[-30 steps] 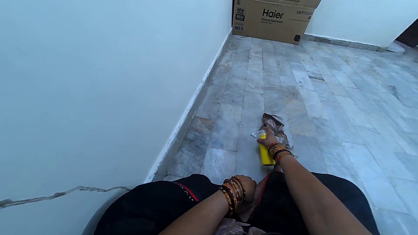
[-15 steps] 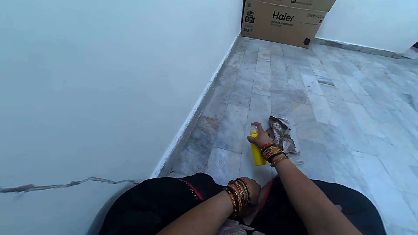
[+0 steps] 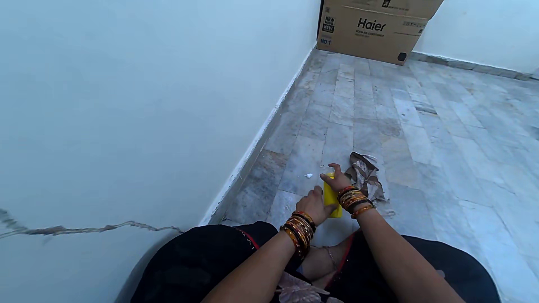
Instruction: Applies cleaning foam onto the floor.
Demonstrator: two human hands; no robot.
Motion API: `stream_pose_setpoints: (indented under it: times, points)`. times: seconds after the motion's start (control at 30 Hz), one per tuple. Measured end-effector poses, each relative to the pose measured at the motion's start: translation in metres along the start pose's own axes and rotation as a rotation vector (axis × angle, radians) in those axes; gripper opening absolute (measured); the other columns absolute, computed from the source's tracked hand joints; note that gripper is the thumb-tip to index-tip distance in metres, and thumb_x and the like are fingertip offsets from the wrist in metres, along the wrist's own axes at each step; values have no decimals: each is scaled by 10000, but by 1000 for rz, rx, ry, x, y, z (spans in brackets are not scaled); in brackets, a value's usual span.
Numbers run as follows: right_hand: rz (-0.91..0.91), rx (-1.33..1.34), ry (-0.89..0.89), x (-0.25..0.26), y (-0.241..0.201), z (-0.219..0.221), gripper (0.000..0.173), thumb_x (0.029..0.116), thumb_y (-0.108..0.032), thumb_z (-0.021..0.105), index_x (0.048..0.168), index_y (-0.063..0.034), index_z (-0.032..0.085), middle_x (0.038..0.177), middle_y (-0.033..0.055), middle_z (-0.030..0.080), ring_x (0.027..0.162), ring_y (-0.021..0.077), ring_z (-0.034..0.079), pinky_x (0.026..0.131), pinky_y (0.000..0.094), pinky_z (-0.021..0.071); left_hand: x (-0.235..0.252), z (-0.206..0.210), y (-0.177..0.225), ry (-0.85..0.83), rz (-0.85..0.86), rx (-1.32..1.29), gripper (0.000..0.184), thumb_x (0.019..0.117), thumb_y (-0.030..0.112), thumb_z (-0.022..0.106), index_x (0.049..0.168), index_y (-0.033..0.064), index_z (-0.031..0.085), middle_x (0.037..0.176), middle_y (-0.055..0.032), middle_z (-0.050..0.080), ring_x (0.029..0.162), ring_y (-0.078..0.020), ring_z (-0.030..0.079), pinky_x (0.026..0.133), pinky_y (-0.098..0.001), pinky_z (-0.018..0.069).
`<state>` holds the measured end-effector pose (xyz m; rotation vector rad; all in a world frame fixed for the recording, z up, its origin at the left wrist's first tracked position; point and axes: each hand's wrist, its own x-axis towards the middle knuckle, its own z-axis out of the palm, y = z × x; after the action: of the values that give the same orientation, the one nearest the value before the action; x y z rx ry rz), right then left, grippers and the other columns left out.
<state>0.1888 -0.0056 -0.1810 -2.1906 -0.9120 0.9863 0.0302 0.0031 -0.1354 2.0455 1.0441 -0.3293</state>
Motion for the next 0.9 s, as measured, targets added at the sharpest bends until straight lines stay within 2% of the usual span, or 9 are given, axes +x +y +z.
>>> stream_pose_setpoints:
  times: [0.03, 0.13, 0.23, 0.43, 0.53, 0.6, 0.67, 0.77, 0.9]
  points:
    - [6, 6, -14, 0, -2, 4, 729, 1008, -343, 699, 1591, -111, 329, 1452, 339, 505, 1248, 482, 592, 1027, 624, 477, 4, 0, -4, 39, -5, -62, 800, 968, 547, 653, 1550, 75, 372, 1450, -201, 563, 1270, -367, 614, 1061, -572, 481]
    - [25, 12, -54, -6, -11, 16, 735, 1010, -313, 700, 1603, -121, 311, 1471, 343, 484, 1265, 483, 580, 1038, 617, 471, 19, 3, -17, 62, 12, -236, 1147, 886, 446, 803, 1664, 177, 4, 1498, -244, 504, 1262, -378, 618, 1074, -554, 481]
    - [35, -8, -114, -15, -19, 20, 761, 1023, -340, 676, 1627, -137, 261, 1484, 327, 488, 1273, 469, 585, 1050, 611, 470, 26, 2, -24, 47, 31, -367, 1320, 820, 323, 887, 1644, 234, -141, 1464, -266, 523, 1222, -375, 646, 1054, -549, 504]
    - [-2, -42, -176, -35, -45, 20, 846, 1026, -220, 662, 1674, -186, 120, 1439, 307, 549, 1272, 447, 597, 1056, 610, 464, 24, -7, -27, 119, 50, -328, 1261, 839, 194, 858, 1655, 238, -102, 1482, -293, 488, 1268, -433, 600, 1054, -591, 488]
    - [-43, -17, -206, -48, -55, 17, 899, 1030, -282, 668, 1681, -151, 61, 1493, 283, 524, 1359, 426, 544, 1128, 597, 413, 19, -16, -26, 205, 26, -345, 1156, 888, 164, 797, 1662, 255, -57, 1462, -295, 509, 1230, -450, 616, 1029, -607, 495]
    - [-93, 35, -232, -53, -57, 19, 876, 1045, -252, 640, 1675, -105, 50, 1559, 266, 461, 1417, 404, 494, 1167, 571, 382, 21, -16, -32, 293, 53, -336, 1103, 906, 178, 782, 1667, 259, -13, 1447, -302, 519, 1175, -460, 641, 990, -616, 516]
    - [-125, 121, -235, -56, -56, 23, 844, 1048, -216, 626, 1668, -67, 73, 1611, 254, 394, 1454, 379, 456, 1192, 533, 368, 17, -18, -34, 351, 68, -296, 1052, 940, 192, 748, 1668, 286, -5, 1467, -300, 487, 1116, -463, 659, 949, -619, 536]
    - [-122, 289, -256, -67, -61, 13, 835, 1052, -229, 624, 1664, -56, 84, 1671, 275, 247, 1450, 404, 451, 1150, 505, 445, 11, -40, -35, 405, 71, -245, 946, 989, 239, 683, 1668, 320, 30, 1476, -294, 475, 1126, -471, 645, 941, -634, 530]
    - [-208, 182, -334, -95, -52, -34, 708, 1053, -227, 616, 1642, -76, 254, 1606, 250, 396, 1362, 386, 553, 1102, 504, 487, 24, -89, -67, 394, 125, -337, 840, 980, 228, 632, 1661, 282, 144, 1412, -323, 547, 1204, -496, 610, 983, -684, 481]
